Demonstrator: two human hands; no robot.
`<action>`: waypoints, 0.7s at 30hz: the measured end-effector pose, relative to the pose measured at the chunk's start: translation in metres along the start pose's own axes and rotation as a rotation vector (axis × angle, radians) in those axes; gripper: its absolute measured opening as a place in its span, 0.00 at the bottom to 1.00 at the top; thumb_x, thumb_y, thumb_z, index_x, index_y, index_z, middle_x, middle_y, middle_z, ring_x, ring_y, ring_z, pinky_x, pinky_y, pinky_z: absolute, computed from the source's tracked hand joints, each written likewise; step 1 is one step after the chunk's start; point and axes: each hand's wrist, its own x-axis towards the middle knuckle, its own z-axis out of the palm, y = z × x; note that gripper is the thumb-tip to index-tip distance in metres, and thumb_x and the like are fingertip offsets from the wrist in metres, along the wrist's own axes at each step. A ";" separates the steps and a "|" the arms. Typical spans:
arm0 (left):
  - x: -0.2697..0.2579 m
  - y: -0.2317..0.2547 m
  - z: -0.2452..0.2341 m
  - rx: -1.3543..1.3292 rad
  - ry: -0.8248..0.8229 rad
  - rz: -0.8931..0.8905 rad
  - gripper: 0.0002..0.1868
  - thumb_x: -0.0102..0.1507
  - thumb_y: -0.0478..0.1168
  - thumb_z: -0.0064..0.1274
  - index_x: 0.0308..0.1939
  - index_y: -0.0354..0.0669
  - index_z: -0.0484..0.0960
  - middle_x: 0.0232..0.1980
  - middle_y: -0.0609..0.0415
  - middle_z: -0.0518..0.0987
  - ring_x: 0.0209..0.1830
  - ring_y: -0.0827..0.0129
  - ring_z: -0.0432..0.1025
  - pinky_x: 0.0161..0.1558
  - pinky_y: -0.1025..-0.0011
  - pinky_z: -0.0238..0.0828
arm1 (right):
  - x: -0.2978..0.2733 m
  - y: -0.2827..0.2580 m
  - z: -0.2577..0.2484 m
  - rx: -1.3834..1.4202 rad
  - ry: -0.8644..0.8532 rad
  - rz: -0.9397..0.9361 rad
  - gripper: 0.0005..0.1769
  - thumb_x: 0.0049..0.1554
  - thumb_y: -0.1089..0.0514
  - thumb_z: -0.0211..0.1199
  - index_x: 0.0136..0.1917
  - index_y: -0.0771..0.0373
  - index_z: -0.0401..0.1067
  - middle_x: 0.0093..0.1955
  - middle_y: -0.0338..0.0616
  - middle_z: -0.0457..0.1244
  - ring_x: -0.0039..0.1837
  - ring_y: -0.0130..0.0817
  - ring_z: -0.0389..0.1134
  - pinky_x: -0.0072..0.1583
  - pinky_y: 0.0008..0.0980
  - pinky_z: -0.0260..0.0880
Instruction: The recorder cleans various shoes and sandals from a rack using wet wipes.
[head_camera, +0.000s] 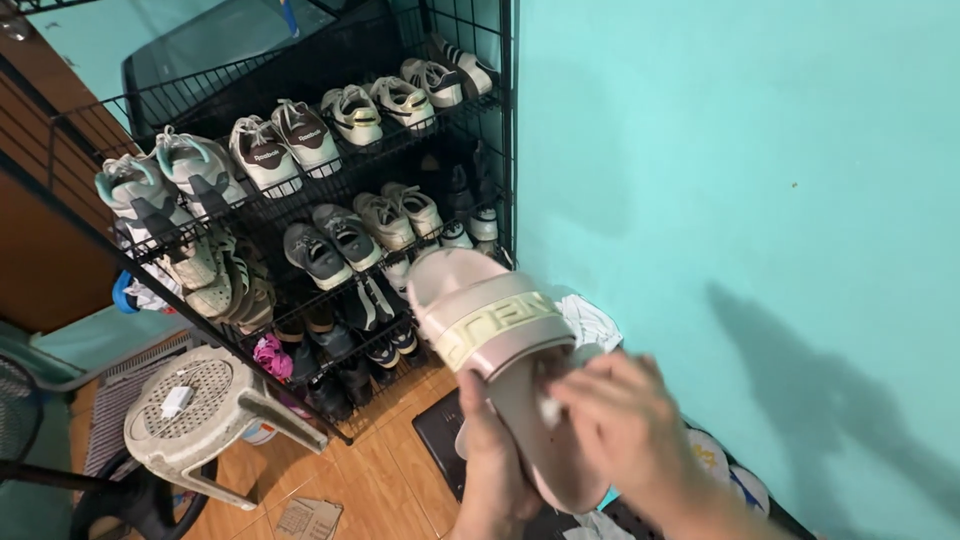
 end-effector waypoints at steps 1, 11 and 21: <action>-0.003 0.008 0.004 0.001 -0.002 0.001 0.54 0.58 0.79 0.34 0.66 0.33 0.72 0.57 0.42 0.79 0.53 0.56 0.75 0.54 0.59 0.75 | -0.013 -0.005 0.001 -0.001 0.002 0.000 0.13 0.46 0.68 0.66 0.47 0.61 0.79 0.47 0.35 0.72 0.51 0.34 0.70 0.52 0.39 0.66; -0.014 0.018 0.016 -0.158 -0.118 0.063 0.56 0.56 0.80 0.33 0.67 0.35 0.70 0.57 0.43 0.79 0.53 0.56 0.76 0.54 0.60 0.76 | -0.004 -0.018 -0.004 0.110 -0.025 0.028 0.15 0.47 0.69 0.65 0.47 0.59 0.82 0.46 0.38 0.73 0.48 0.34 0.72 0.48 0.33 0.69; -0.017 0.034 0.020 -0.232 0.011 -0.063 0.57 0.53 0.81 0.27 0.68 0.40 0.71 0.59 0.41 0.79 0.55 0.54 0.77 0.54 0.56 0.76 | -0.007 0.003 -0.036 0.637 -0.218 0.694 0.22 0.46 0.73 0.61 0.53 0.59 0.81 0.51 0.38 0.73 0.50 0.32 0.75 0.49 0.27 0.75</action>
